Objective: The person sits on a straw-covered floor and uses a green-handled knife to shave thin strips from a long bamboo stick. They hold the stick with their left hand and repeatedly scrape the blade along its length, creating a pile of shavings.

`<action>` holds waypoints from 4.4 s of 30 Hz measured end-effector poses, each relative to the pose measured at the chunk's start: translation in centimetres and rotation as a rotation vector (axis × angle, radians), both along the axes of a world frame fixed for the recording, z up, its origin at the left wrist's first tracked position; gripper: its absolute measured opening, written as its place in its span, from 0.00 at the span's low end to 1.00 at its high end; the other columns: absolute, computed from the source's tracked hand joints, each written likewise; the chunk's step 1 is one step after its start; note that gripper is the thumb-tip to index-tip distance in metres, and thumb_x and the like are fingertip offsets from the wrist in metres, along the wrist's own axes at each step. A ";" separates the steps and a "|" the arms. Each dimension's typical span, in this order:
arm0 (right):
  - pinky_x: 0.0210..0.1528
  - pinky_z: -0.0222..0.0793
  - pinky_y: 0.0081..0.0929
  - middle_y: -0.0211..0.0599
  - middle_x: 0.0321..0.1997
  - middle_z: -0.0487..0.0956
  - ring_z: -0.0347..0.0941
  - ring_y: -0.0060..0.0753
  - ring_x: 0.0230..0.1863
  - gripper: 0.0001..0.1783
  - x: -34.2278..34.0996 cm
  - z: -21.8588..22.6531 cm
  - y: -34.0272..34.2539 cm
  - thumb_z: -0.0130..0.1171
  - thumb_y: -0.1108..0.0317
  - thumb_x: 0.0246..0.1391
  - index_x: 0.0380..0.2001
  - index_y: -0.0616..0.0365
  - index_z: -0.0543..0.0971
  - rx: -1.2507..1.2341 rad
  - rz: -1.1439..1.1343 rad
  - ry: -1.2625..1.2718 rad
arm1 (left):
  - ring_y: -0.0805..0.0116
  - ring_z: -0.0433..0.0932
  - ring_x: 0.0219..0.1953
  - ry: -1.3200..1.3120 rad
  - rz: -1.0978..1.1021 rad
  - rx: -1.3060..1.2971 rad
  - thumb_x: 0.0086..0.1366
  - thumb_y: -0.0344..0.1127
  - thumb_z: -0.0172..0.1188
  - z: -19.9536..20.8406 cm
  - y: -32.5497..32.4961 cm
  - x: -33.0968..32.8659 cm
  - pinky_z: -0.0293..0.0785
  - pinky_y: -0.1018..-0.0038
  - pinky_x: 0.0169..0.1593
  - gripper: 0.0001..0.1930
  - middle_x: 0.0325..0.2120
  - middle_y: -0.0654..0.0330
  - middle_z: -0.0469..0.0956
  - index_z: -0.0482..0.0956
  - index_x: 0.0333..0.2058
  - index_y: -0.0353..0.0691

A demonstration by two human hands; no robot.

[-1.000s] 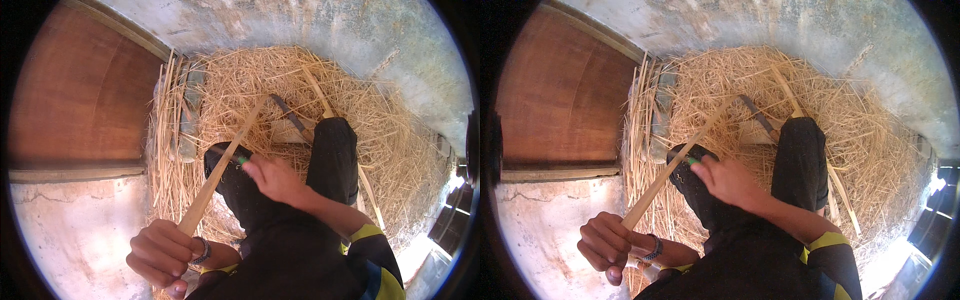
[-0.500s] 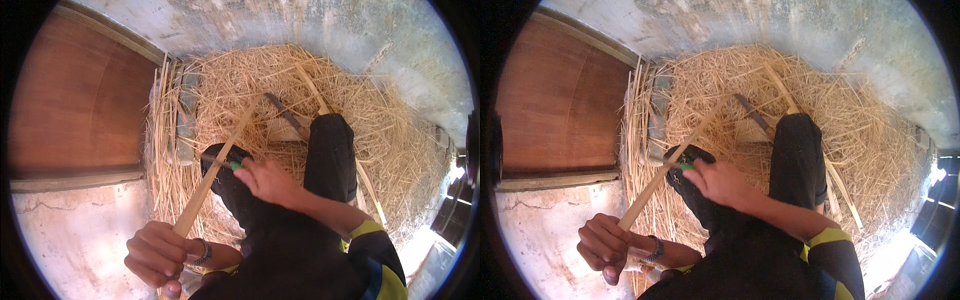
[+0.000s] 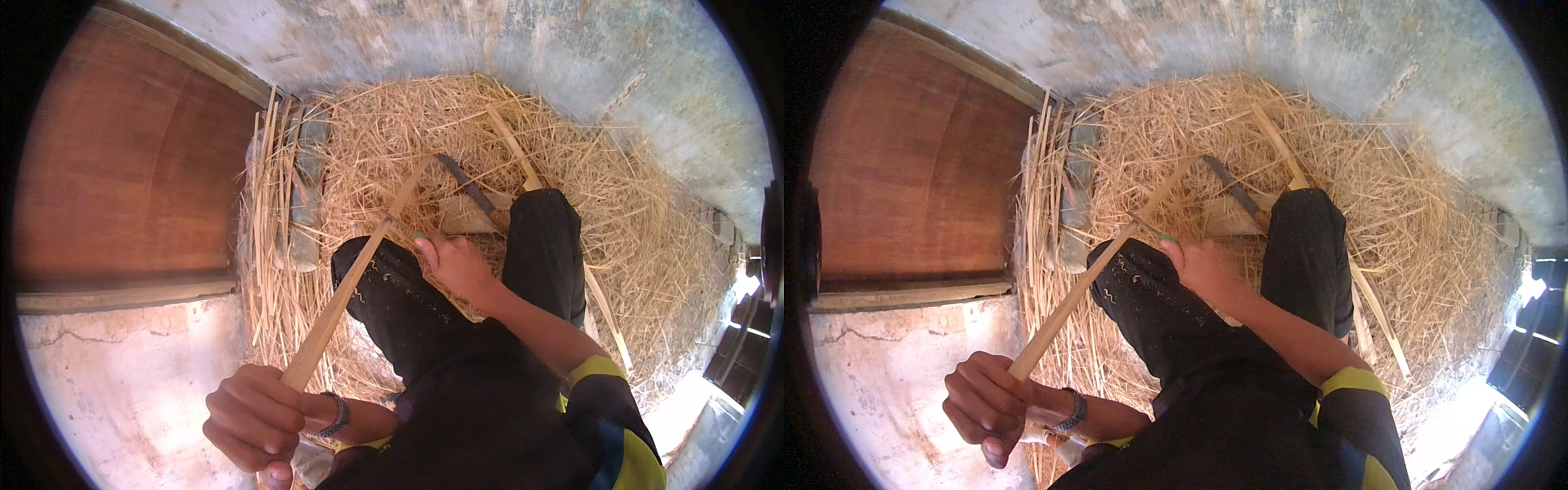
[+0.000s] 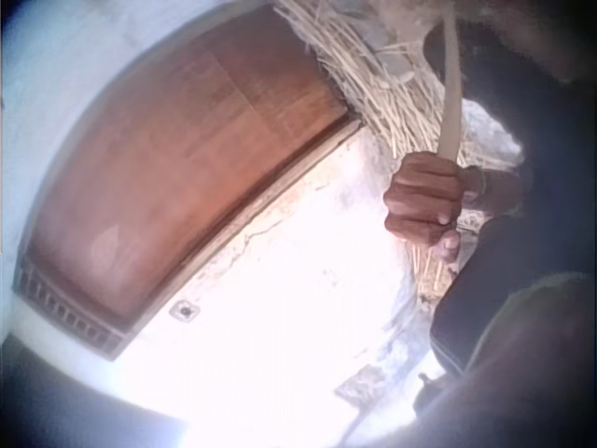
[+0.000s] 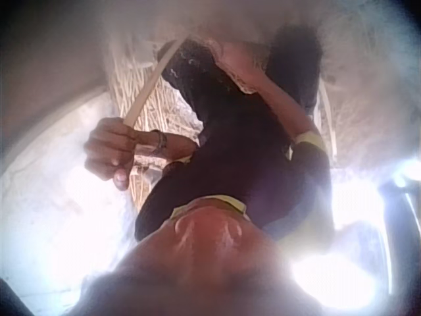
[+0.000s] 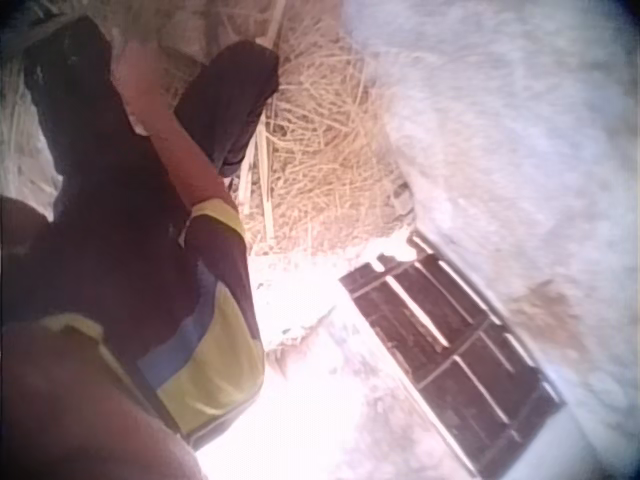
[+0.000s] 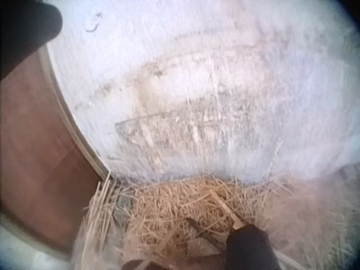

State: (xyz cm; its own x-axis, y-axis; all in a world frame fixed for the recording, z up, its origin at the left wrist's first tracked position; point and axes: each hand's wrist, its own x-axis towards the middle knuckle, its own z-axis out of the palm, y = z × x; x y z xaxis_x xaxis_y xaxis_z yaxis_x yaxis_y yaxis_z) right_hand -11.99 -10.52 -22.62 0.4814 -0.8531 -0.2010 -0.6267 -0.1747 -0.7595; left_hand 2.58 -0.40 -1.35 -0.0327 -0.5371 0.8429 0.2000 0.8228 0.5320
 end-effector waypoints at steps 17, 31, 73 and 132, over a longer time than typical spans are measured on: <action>0.27 0.67 0.49 0.54 0.18 0.73 0.72 0.60 0.23 0.22 0.6 3.8 1.7 0.43 0.52 0.62 0.31 0.63 0.72 -0.101 0.115 -0.254 | 0.84 0.53 0.01 0.040 0.088 -0.050 0.51 0.28 0.54 -0.1 -0.1 -0.6 0.57 0.87 0.06 0.22 0.00 0.72 0.59 0.53 0.06 0.49; 0.27 0.68 0.52 0.56 0.16 0.73 0.73 0.59 0.23 0.22 0.5 6.4 3.9 0.43 0.50 0.62 0.32 0.61 0.72 -0.051 0.189 -0.270 | 0.81 0.47 0.06 0.185 0.497 -0.011 0.58 0.37 0.48 -0.5 0.6 -0.4 0.45 0.82 0.15 0.20 0.02 0.72 0.51 0.51 0.11 0.51; 0.35 0.66 0.47 0.58 0.26 0.75 0.72 0.63 0.30 0.24 0.0 7.9 1.4 0.41 0.53 0.64 0.31 0.64 0.75 0.086 0.067 -0.371 | 0.80 0.41 0.11 0.296 0.724 0.104 0.65 0.36 0.43 0.2 1.0 -2.0 0.41 0.77 0.19 0.21 0.08 0.70 0.45 0.49 0.13 0.50; 0.25 0.70 0.49 0.58 0.16 0.73 0.73 0.61 0.21 0.26 0.9 0.0 -0.3 0.47 0.49 0.60 0.28 0.65 0.77 -0.318 0.102 -0.074 | 0.79 0.44 0.12 0.548 1.124 0.100 0.67 0.40 0.43 0.0 1.1 -3.6 0.42 0.78 0.19 0.23 0.10 0.70 0.45 0.49 0.13 0.50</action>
State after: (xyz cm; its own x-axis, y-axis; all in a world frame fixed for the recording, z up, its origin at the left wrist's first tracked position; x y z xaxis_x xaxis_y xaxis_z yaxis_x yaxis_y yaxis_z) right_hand -11.11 -10.78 -22.60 0.5706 -0.8144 0.1060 -0.5389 -0.4687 -0.6999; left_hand -1.05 0.69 -1.33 0.8253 -0.1032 0.5553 -0.3708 0.6426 0.6705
